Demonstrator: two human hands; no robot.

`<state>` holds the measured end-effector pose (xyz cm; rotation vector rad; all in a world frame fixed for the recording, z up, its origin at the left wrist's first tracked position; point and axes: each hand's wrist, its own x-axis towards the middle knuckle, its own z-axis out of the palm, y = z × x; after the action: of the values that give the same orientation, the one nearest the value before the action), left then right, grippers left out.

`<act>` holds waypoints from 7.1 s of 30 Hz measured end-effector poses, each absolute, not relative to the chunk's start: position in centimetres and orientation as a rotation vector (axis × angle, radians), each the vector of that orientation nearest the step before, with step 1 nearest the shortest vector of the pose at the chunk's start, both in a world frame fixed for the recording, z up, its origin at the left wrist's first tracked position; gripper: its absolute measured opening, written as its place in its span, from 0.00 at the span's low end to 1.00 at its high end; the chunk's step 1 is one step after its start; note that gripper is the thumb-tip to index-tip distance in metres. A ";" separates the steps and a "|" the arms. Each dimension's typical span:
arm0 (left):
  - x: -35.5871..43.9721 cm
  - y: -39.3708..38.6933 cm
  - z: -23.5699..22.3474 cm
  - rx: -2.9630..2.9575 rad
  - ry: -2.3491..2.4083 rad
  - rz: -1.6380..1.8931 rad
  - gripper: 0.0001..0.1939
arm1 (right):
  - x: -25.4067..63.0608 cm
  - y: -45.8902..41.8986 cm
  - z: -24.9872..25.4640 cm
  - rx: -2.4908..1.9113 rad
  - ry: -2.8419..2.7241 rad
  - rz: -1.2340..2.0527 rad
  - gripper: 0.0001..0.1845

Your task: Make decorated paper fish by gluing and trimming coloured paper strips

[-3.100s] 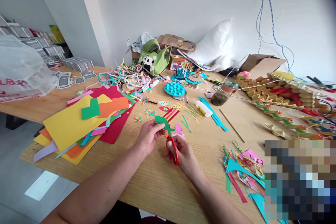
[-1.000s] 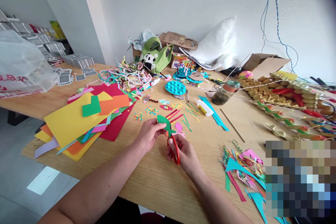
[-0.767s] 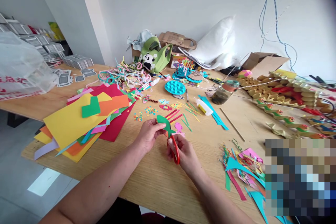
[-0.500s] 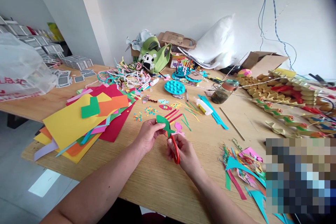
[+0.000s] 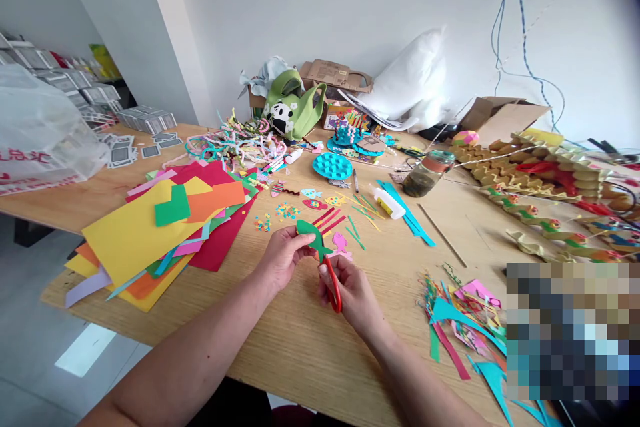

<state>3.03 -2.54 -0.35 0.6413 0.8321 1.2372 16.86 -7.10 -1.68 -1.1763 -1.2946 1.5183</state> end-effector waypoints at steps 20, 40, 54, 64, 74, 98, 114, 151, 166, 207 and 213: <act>2.9 -2.5 -0.2 0.677 0.854 1.223 0.10 | 17.0 -7.1 -1.1 -1.174 -1.304 1.533 0.24; 2.9 -2.5 0.0 0.658 0.849 1.215 0.10 | 17.0 -7.2 -1.2 -1.166 -1.328 1.538 0.22; 2.7 -2.3 -0.2 0.663 0.855 1.196 0.11 | 17.0 -7.1 -1.2 -1.184 -1.334 1.552 0.23; 2.4 -2.2 -0.3 0.671 0.818 1.149 0.10 | 17.1 -7.3 -0.8 -1.179 -1.327 1.560 0.23; 1.7 -1.7 -0.5 0.712 0.809 1.078 0.10 | 17.4 -7.2 -0.3 -1.191 -1.319 1.560 0.23; 1.3 -1.7 0.0 0.897 0.865 1.008 0.10 | 17.8 -7.0 0.3 -1.244 -1.342 1.569 0.26; 1.3 -1.7 0.0 0.958 0.895 0.953 0.10 | 18.2 -6.7 0.0 -1.236 -1.380 1.582 0.24; 1.2 -1.8 0.2 0.980 0.916 0.928 0.09 | 18.3 -6.5 -0.3 -1.244 -1.402 1.551 0.23; 1.1 -1.7 0.1 0.990 0.913 0.908 0.12 | 18.3 -6.4 -0.6 -1.248 -1.397 1.549 0.22; 1.2 -1.8 0.2 1.028 0.941 0.926 0.11 | 18.5 -6.5 -0.5 -1.290 -1.417 1.565 0.23; 1.1 -1.8 0.2 1.052 0.924 0.902 0.10 | 18.4 -6.6 -0.1 -1.280 -1.412 1.577 0.23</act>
<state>1.12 -1.77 0.23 1.0519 0.9241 0.9016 18.39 -6.57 -0.14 -1.2800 -1.4119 1.5770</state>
